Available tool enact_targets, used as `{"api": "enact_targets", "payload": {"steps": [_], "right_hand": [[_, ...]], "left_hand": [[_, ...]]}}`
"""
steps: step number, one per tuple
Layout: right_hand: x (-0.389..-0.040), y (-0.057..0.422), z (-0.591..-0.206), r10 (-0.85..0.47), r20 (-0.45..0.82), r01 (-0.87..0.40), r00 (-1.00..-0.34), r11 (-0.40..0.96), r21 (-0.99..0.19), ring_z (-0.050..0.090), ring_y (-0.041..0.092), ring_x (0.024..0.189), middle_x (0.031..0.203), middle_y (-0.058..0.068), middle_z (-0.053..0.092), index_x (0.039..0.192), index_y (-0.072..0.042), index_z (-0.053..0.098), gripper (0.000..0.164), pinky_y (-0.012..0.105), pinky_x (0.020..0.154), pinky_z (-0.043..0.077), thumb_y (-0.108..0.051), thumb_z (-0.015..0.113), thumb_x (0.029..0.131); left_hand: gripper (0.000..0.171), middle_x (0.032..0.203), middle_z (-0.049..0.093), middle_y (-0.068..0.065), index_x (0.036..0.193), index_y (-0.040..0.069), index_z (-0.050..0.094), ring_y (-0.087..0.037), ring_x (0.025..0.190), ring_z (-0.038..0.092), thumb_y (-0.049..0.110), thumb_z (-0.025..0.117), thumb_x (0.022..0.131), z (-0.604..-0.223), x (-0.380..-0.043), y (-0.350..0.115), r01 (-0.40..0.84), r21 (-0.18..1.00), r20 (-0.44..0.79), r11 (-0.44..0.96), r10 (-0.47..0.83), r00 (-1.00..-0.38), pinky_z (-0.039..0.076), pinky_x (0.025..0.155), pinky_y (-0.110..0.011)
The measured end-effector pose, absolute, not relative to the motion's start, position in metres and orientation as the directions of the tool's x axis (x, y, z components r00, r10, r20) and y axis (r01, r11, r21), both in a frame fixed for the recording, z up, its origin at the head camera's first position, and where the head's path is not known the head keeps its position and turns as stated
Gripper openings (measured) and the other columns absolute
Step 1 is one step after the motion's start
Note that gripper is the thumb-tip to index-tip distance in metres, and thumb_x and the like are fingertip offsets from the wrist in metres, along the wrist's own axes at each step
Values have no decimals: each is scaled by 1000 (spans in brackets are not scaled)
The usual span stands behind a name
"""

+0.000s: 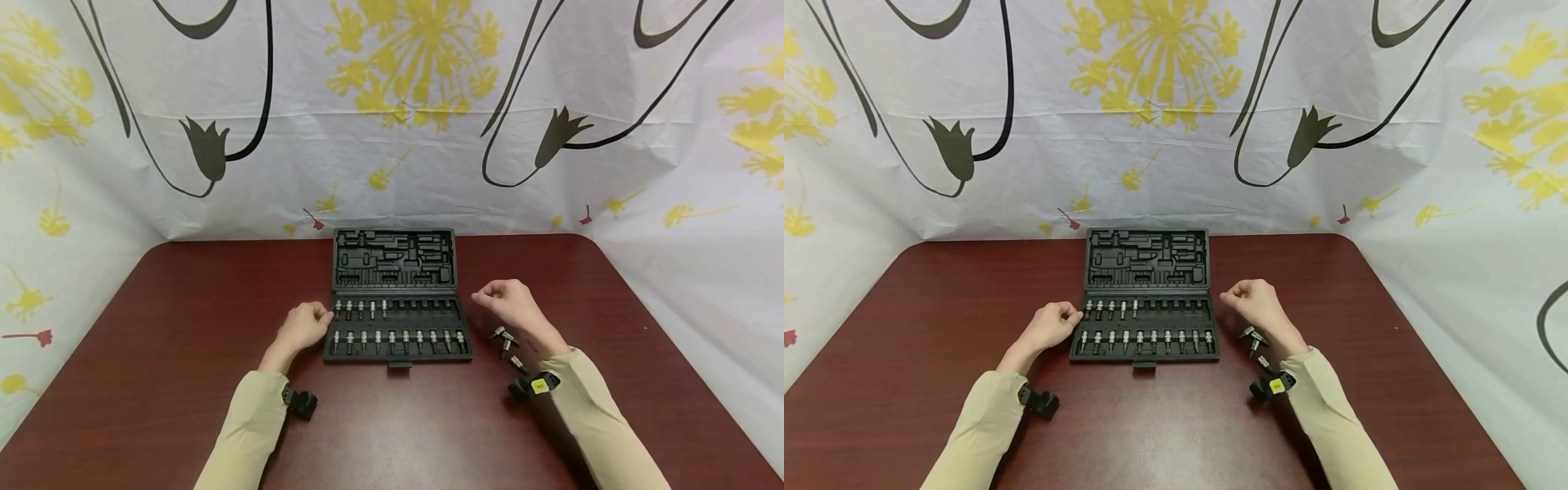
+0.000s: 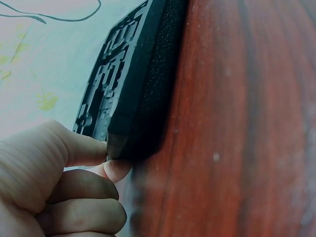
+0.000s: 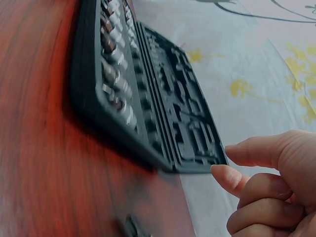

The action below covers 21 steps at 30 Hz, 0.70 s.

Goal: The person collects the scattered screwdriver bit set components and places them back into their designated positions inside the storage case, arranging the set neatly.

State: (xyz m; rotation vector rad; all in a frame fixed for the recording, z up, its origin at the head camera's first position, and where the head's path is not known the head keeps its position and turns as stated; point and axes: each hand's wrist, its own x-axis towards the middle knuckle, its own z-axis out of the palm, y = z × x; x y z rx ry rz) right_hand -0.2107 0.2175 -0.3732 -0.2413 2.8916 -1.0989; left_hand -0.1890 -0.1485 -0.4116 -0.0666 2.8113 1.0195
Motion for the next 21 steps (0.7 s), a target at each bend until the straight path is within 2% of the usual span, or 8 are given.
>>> {"api": "enact_targets", "payload": {"steps": [7, 11, 21], "right_hand": [[-206, 242, -375, -137, 5, -107, -991, 752, -651, 41, 10, 49, 52, -2, 51, 90, 2, 68, 23, 29, 51, 36, -20, 63, 88], [-204, 255, -376, -117, 1, -91, -993, 769, -632, 44, 11, 55, 59, 0, 58, 88, 2, 68, 23, 29, 55, 38, -20, 64, 87], [-204, 276, -385, -108, -13, -79, -994, 800, -595, 50, 9, 63, 71, 3, 67, 85, 1, 70, 16, 28, 57, 39, -14, 66, 85]], "left_hand": [[20, 70, 52, -4, 81, 9, 58, -18, 61, 45, 23, 54, 94, -410, -188, -148, -99, 632, -161, 769, 5, -987, 34, 55, -32], [19, 72, 53, -5, 81, 9, 59, -19, 63, 46, 22, 54, 94, -411, -189, -148, -91, 630, -153, 772, 9, -988, 35, 57, -34], [19, 71, 52, -5, 82, 8, 58, -19, 63, 45, 22, 54, 94, -411, -189, -149, -88, 625, -152, 776, 11, -988, 35, 56, -33]]}}
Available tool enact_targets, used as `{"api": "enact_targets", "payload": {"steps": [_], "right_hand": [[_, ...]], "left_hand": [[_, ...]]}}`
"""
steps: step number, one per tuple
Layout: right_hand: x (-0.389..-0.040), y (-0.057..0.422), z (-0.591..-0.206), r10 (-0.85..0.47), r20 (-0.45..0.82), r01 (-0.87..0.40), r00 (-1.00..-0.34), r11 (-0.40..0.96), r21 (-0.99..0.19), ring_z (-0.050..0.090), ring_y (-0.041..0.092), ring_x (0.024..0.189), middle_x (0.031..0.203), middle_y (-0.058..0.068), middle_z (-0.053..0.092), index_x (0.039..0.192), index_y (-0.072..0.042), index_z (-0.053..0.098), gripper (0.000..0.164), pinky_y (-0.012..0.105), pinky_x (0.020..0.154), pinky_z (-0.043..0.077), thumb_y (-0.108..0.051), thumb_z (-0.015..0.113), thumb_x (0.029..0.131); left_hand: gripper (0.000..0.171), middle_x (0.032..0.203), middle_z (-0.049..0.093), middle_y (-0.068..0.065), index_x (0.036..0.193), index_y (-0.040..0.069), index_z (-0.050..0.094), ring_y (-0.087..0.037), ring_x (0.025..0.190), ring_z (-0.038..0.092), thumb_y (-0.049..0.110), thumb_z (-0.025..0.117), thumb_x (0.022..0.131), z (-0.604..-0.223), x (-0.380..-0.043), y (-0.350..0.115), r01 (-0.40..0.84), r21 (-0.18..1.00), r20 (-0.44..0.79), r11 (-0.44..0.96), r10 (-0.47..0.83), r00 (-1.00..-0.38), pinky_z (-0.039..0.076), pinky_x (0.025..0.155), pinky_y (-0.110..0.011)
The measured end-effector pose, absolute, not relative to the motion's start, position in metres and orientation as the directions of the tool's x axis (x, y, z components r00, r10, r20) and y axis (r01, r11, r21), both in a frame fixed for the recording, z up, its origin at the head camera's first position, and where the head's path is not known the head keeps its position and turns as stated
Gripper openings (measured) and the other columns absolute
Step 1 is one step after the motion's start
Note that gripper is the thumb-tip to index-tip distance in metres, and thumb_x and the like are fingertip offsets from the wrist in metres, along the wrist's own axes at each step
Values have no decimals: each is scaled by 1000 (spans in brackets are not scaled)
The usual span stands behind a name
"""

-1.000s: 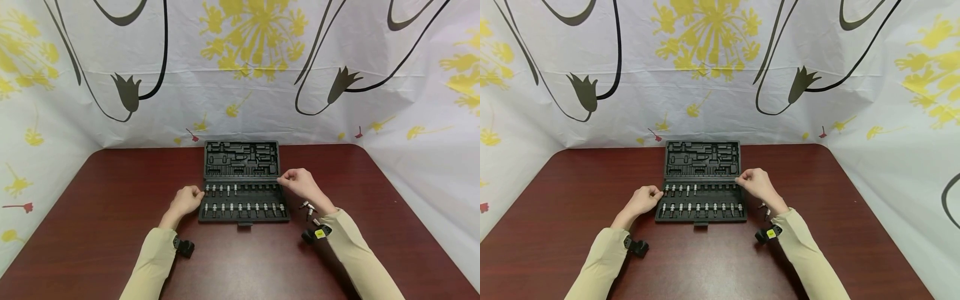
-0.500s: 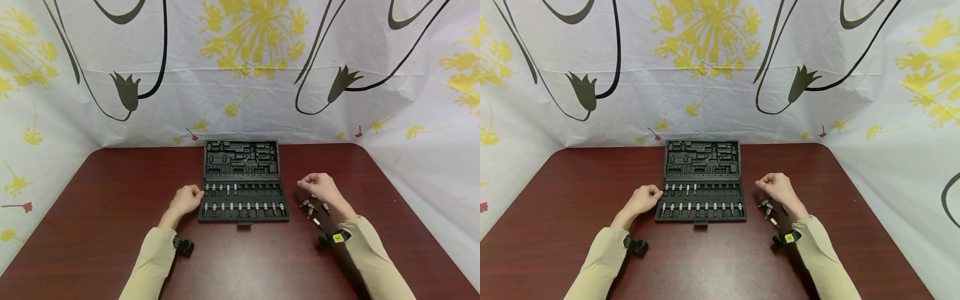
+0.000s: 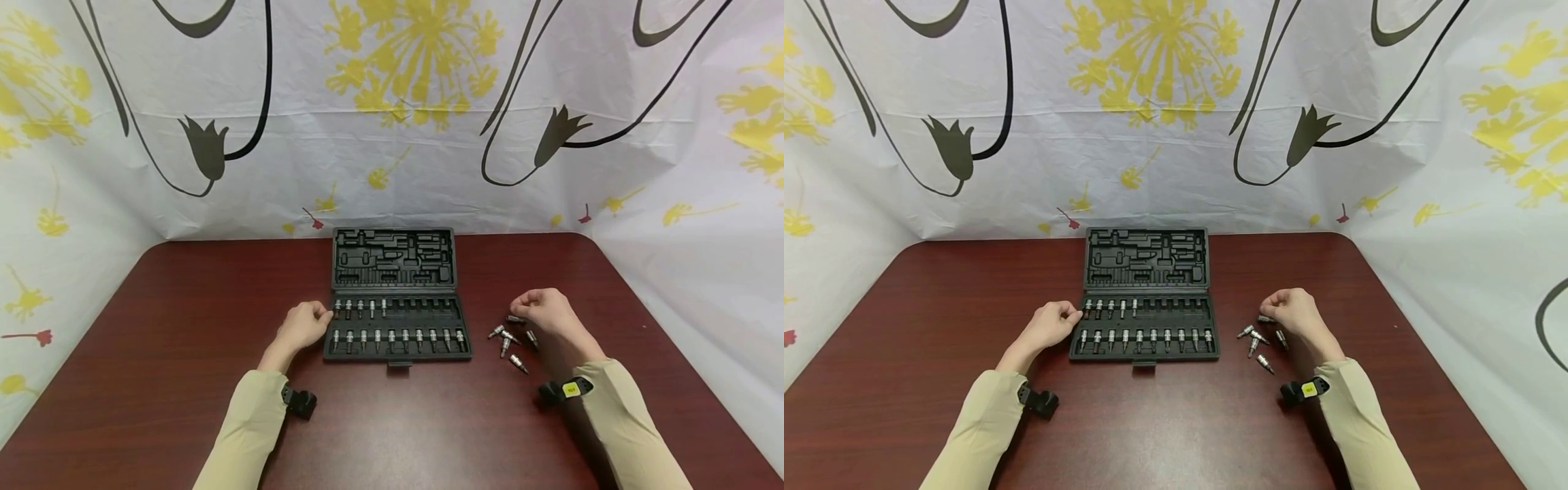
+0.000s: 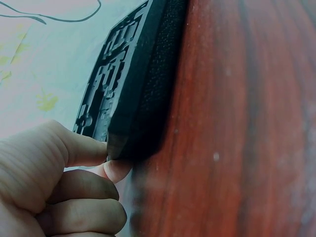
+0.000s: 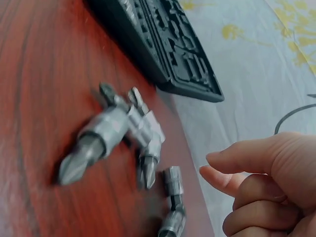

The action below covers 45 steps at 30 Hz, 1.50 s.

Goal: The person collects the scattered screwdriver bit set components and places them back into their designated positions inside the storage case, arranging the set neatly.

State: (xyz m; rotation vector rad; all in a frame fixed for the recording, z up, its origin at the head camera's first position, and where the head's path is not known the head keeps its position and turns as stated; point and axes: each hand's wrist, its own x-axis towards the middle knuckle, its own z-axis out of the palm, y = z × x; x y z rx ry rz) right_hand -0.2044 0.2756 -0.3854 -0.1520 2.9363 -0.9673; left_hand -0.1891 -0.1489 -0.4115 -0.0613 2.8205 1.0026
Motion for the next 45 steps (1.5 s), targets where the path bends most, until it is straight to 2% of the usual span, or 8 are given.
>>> {"api": "enact_targets", "payload": {"steps": [11, 19, 27, 38, 45], "right_hand": [[-204, 281, -394, -119, -26, -84, -993, 821, -564, 45, 12, 59, 63, -3, 60, 80, 1, 69, 12, 30, 57, 37, -11, 69, 81], [-204, 279, -397, -124, -3, -103, -992, 839, -535, 47, 11, 60, 62, -3, 60, 75, -1, 69, 13, 31, 60, 39, -13, 72, 79], [-206, 278, -396, -126, 17, -117, -992, 859, -498, 46, 11, 58, 59, -6, 57, 66, -5, 66, 18, 30, 58, 38, -17, 71, 79], [-211, 272, -396, -41, -100, 13, -994, 876, -483, 41, 9, 49, 46, -9, 43, 52, -6, 57, 33, 28, 54, 36, -20, 66, 81], [-216, 268, -396, 19, -123, 81, -992, 850, -521, 48, 14, 61, 56, -6, 53, 61, -3, 64, 30, 29, 60, 41, -24, 64, 83]], "left_hand": [[19, 74, 55, -5, 82, 9, 59, -20, 66, 48, 22, 54, 94, -412, -190, -149, -85, 620, -149, 780, 10, -989, 36, 59, -35], [19, 71, 53, -5, 81, 9, 58, -19, 63, 46, 22, 54, 94, -412, -189, -149, -83, 628, -148, 774, 13, -989, 35, 57, -33], [20, 71, 52, -5, 80, 9, 58, -19, 63, 46, 22, 54, 94, -411, -189, -149, -85, 630, -148, 772, 11, -989, 35, 56, -33], [20, 69, 52, -5, 80, 8, 57, -18, 60, 45, 21, 54, 95, -411, -188, -149, -80, 636, -145, 767, 17, -989, 34, 55, -31], [19, 70, 52, -5, 81, 8, 58, -19, 61, 45, 21, 54, 94, -411, -188, -149, -88, 639, -152, 764, 14, -988, 34, 55, -32]]}}
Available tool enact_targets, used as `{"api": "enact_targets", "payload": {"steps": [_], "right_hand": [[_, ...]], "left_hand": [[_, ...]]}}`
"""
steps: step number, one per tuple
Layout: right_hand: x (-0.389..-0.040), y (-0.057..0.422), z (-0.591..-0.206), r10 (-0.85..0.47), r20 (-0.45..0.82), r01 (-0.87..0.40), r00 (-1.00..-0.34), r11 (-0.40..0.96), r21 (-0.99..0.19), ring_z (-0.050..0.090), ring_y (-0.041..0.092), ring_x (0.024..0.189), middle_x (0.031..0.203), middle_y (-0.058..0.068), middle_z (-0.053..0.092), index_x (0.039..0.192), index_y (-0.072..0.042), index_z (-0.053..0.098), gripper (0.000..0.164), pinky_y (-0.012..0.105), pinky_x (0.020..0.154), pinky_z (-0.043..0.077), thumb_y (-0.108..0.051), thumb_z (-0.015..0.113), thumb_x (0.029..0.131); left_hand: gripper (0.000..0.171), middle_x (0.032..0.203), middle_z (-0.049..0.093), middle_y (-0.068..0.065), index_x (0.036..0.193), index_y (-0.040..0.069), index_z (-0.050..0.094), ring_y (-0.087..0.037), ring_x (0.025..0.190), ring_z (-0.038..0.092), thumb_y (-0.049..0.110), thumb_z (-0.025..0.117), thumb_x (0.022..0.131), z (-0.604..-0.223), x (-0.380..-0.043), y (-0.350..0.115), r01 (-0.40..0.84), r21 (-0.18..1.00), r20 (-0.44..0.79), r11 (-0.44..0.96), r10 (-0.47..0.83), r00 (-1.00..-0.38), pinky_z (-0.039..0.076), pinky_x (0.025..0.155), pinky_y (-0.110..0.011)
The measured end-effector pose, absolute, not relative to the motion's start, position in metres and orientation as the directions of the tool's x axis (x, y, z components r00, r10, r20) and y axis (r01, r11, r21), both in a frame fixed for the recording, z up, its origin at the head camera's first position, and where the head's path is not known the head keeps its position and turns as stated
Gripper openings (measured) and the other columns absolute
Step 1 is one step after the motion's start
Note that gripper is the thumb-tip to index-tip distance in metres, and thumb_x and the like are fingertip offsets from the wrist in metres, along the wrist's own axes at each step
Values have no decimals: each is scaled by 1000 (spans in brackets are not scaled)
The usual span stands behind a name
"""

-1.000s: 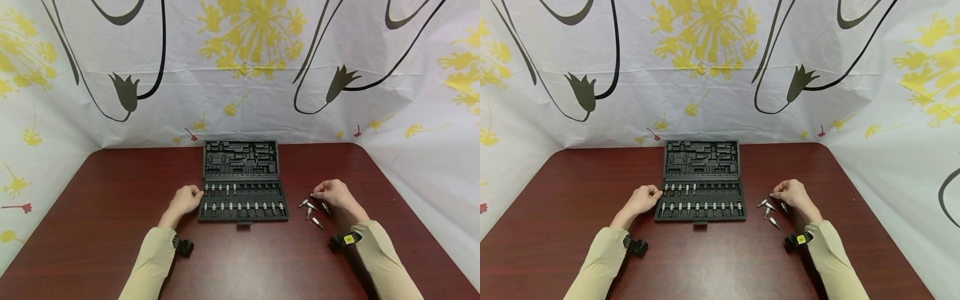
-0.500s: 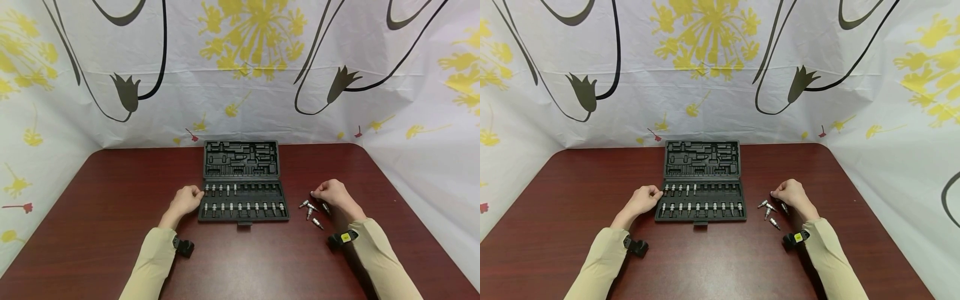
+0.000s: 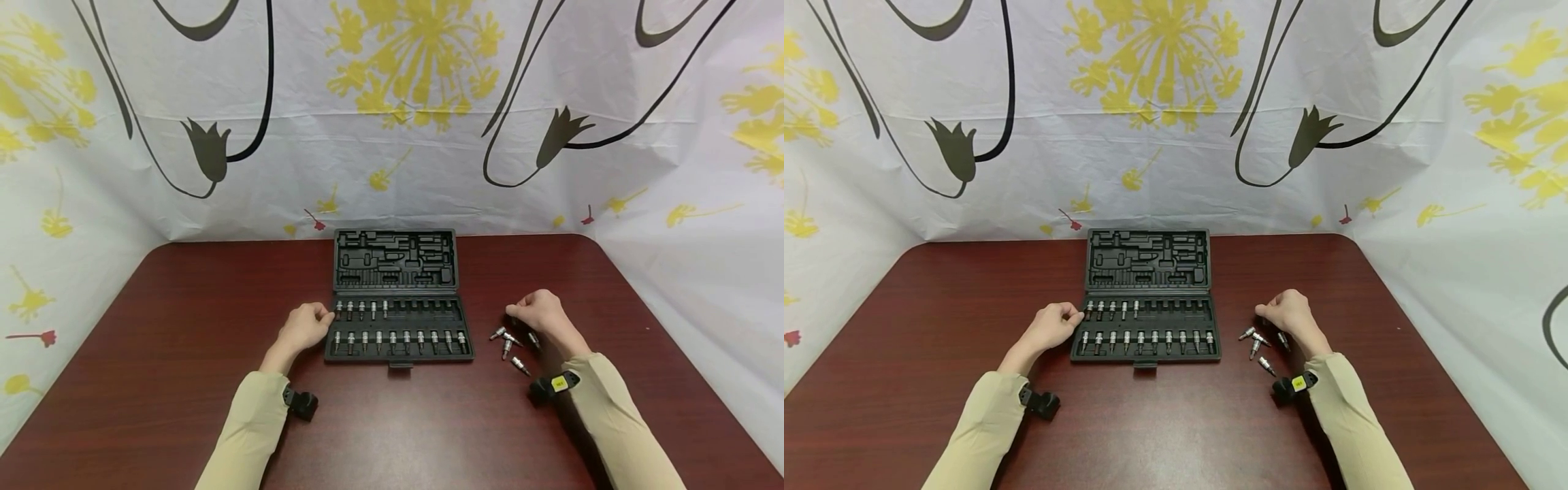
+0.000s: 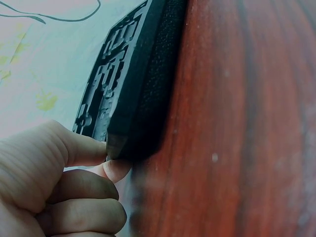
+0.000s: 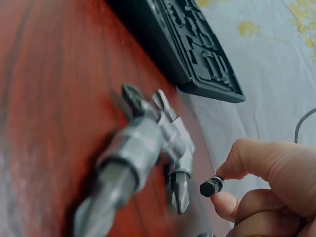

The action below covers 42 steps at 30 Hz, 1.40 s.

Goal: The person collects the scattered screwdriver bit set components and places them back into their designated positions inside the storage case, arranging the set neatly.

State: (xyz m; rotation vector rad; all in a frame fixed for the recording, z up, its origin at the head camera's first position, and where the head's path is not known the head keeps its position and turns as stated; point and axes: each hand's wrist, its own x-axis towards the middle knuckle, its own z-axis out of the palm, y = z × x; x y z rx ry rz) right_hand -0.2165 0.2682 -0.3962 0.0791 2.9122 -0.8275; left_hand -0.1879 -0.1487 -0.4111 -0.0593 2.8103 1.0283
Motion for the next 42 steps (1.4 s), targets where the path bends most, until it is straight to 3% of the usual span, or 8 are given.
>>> {"api": "enact_targets", "payload": {"steps": [7, 12, 25, 42], "right_hand": [[-218, 260, -392, 2, -92, 54, -996, 819, -571, 43, 11, 54, 51, -8, 49, 60, -2, 63, 30, 28, 57, 39, -20, 63, 84], [-219, 251, -388, -18, -61, 21, -998, 805, -593, 44, 10, 52, 53, -5, 55, 64, 1, 66, 26, 28, 56, 40, -18, 64, 82], [-226, 223, -383, -38, -94, 25, -995, 803, -596, 53, 13, 66, 67, -1, 64, 69, -2, 70, 24, 31, 67, 44, -20, 63, 82], [-232, 183, -383, -102, -144, 20, -984, 748, -664, 34, 9, 48, 49, -5, 46, 62, -2, 62, 28, 28, 56, 35, -17, 62, 85]], "left_hand": [[19, 73, 54, -5, 81, 9, 59, -20, 65, 47, 22, 55, 94, -411, -188, -148, -91, 626, -149, 774, 5, -989, 36, 58, -34], [19, 73, 54, -5, 81, 8, 59, -20, 65, 48, 22, 55, 94, -411, -189, -148, -87, 625, -145, 776, 6, -989, 36, 59, -34], [18, 70, 53, -4, 81, 8, 60, -19, 65, 47, 21, 55, 93, -413, -190, -147, -72, 611, -124, 788, 6, -992, 36, 58, -34], [18, 72, 54, -5, 82, 8, 60, -19, 65, 47, 21, 55, 93, -415, -191, -148, -84, 622, -136, 779, 2, -991, 36, 57, -34]]}}
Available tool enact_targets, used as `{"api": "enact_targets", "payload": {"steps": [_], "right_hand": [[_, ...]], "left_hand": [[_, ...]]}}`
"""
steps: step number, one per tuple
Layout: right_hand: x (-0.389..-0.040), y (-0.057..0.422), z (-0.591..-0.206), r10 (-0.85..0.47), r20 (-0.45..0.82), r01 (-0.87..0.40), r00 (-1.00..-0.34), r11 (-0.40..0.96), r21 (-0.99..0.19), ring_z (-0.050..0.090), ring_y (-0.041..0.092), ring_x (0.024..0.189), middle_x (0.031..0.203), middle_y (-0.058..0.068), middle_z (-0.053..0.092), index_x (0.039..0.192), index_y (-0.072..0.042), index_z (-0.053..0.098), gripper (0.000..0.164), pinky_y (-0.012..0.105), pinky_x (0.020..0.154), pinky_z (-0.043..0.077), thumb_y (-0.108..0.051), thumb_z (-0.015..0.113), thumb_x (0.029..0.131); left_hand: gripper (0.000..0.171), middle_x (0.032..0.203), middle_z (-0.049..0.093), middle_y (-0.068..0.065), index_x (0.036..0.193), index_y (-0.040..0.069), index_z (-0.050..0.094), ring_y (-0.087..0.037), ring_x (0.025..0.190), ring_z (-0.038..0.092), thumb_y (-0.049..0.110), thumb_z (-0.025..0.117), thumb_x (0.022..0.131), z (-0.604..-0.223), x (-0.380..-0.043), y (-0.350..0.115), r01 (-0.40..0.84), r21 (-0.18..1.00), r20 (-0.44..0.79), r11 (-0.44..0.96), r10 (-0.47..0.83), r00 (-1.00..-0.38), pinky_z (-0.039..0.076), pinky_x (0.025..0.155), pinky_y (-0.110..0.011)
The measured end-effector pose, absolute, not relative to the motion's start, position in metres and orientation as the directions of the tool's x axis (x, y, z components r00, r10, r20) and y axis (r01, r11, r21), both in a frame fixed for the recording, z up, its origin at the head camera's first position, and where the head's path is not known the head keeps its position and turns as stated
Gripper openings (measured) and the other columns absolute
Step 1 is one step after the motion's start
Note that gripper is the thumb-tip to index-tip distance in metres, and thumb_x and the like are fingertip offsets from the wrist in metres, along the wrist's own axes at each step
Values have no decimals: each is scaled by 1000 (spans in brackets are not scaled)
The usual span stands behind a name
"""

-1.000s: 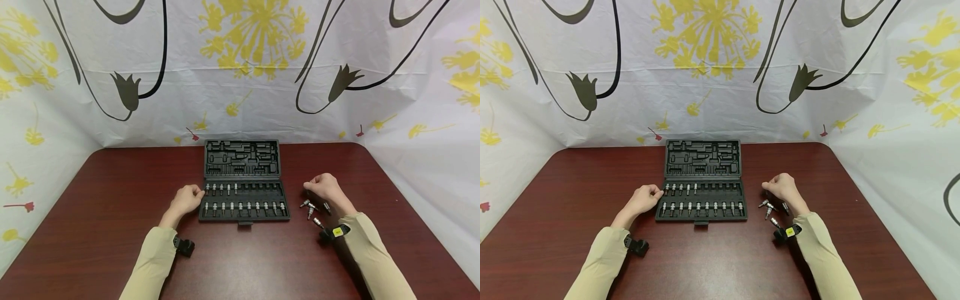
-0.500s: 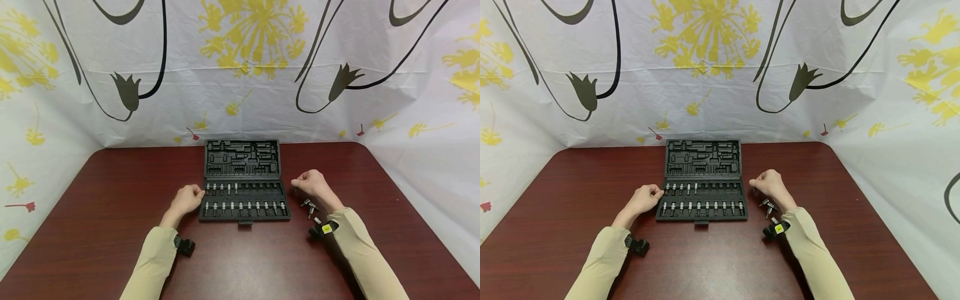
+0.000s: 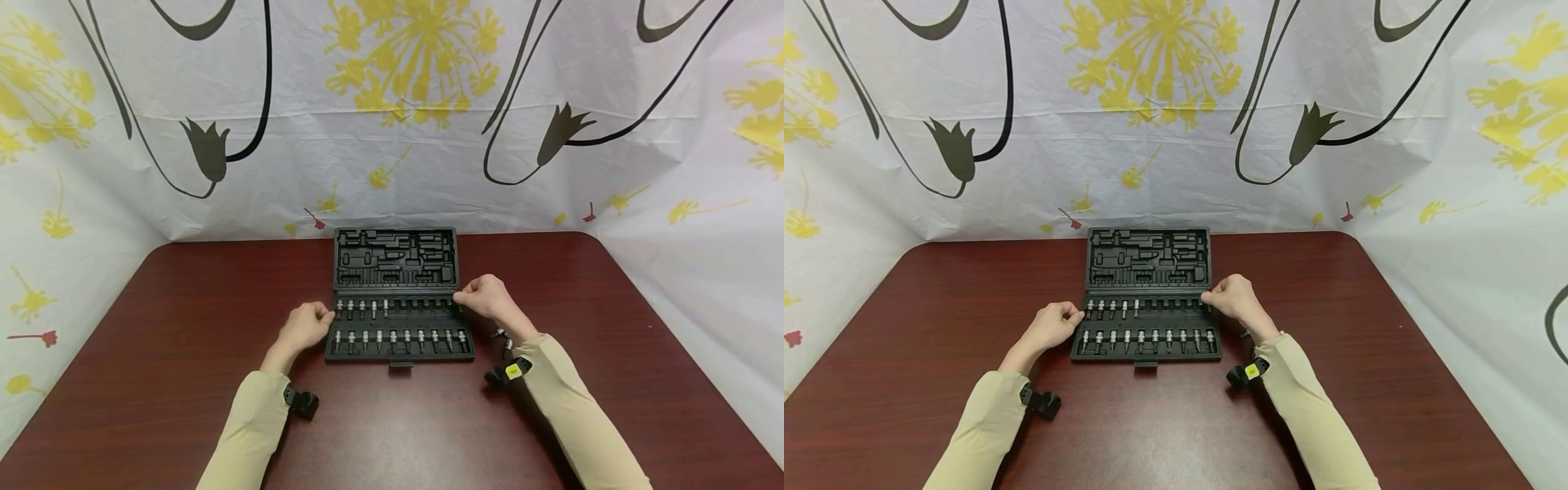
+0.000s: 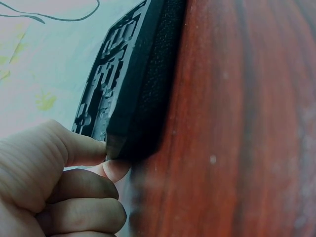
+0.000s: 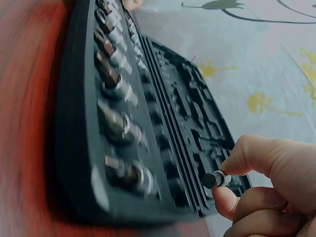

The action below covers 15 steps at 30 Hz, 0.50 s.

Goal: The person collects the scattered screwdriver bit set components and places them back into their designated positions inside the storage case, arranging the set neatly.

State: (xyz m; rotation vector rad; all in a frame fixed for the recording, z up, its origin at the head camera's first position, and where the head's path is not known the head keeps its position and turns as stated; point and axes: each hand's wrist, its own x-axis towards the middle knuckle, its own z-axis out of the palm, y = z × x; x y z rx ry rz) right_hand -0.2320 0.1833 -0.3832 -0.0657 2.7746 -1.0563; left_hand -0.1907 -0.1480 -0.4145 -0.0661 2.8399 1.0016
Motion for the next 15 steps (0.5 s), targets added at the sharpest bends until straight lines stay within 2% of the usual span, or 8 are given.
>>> {"api": "enact_targets", "payload": {"steps": [4, 7, 15], "right_hand": [[-232, 172, -382, -128, -160, 15, -979, 733, -680, 23, 9, 46, 47, -6, 29, 52, -10, 47, 37, 28, 54, 30, -16, 61, 86], [-233, 164, -382, -145, -162, 7, -976, 725, -688, 18, 9, 46, 47, -6, 25, 50, -13, 40, 41, 28, 53, 28, -15, 60, 85], [-233, 142, -382, -182, -157, -27, -971, 731, -682, 20, 9, 43, 44, -7, 27, 48, -13, 44, 41, 27, 55, 32, -14, 61, 85]], "left_hand": [[19, 69, 51, -4, 80, 7, 59, -19, 63, 46, 20, 55, 93, -414, -190, -147, -84, 628, -132, 774, 0, -991, 34, 56, -32], [19, 68, 51, -4, 79, 7, 58, -18, 61, 45, 20, 55, 93, -414, -190, -147, -81, 633, -130, 770, 2, -992, 34, 55, -32], [18, 69, 51, -4, 81, 8, 59, -18, 61, 44, 20, 55, 94, -414, -190, -148, -82, 637, -132, 767, 3, -991, 34, 56, -32]]}}
